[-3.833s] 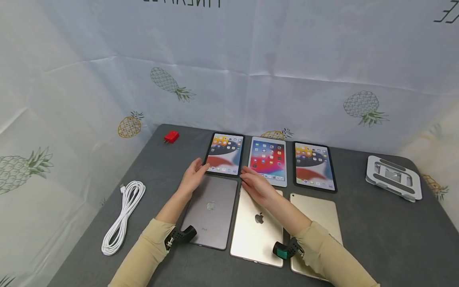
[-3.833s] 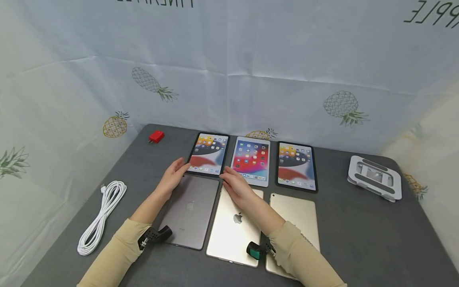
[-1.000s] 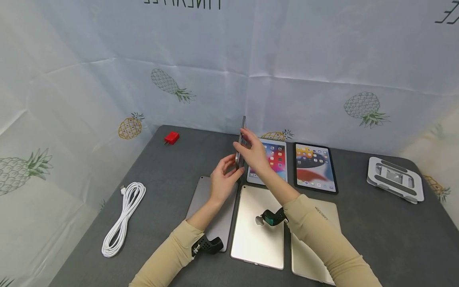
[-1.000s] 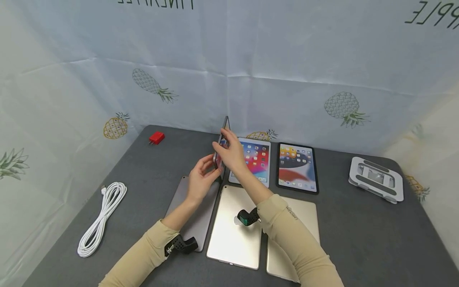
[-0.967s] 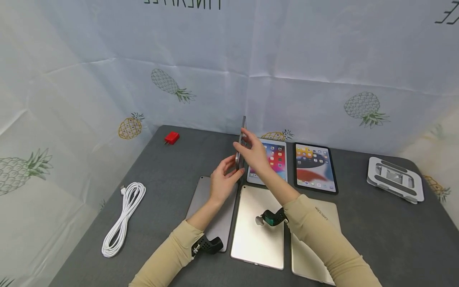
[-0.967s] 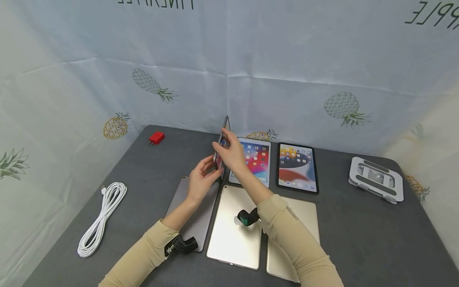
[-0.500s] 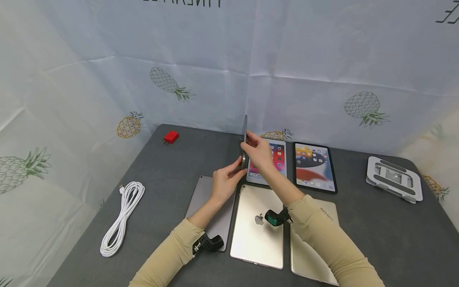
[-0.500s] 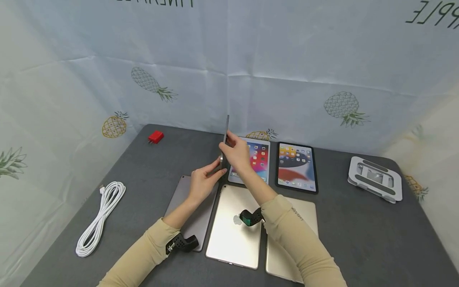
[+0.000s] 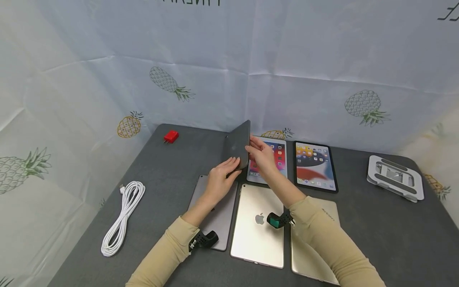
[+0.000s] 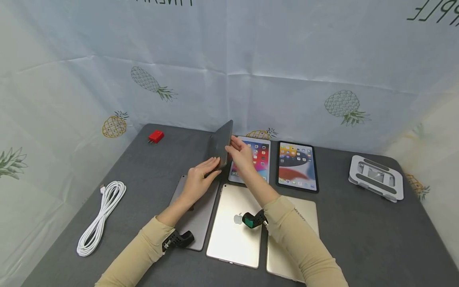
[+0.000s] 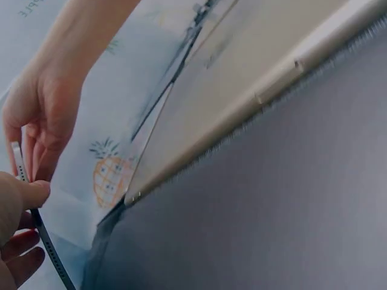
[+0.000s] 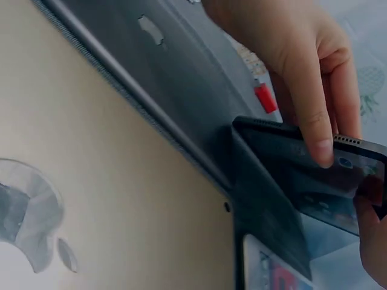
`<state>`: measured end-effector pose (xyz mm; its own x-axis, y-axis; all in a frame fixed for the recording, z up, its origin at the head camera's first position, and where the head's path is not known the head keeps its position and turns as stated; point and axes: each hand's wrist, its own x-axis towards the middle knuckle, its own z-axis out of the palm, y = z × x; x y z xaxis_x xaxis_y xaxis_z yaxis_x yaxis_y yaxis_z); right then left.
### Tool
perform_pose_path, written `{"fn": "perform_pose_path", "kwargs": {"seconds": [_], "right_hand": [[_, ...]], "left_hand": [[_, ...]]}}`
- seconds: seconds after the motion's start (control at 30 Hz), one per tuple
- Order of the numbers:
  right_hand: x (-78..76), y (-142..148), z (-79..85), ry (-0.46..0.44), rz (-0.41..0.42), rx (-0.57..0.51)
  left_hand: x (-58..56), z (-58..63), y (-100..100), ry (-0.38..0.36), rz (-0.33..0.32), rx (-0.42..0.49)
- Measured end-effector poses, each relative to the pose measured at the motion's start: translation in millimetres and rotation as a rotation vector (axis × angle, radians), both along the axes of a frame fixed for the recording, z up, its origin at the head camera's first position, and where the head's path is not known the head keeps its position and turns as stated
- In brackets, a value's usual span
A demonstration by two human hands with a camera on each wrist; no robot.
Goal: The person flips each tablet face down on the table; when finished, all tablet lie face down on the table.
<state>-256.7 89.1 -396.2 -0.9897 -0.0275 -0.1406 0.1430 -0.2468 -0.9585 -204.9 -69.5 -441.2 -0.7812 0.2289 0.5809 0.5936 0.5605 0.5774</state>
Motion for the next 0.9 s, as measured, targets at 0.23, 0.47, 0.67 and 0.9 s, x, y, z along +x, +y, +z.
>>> {"fn": "perform_pose_path", "kwargs": {"seconds": [0.23, 0.47, 0.67, 0.9], "right_hand": [[-3.5, -2.1, -16.7, -0.059, -0.001, 0.016], [-5.9, -6.7, -29.8, -0.070, 0.022, 0.188], [-4.6, -10.2, -31.0, -0.078, 0.010, 0.250], [-0.5, -9.1, -29.7, -0.117, 0.031, 0.274]], "left_hand": [[-0.8, -1.1, -11.5, 0.015, 0.051, -0.235], [-7.6, -3.3, -19.5, 0.000, 0.061, -0.377], [-10.9, -3.9, -20.5, -0.017, 0.067, -0.468], [-12.5, -4.6, -21.7, -0.048, 0.066, -0.529]]}}
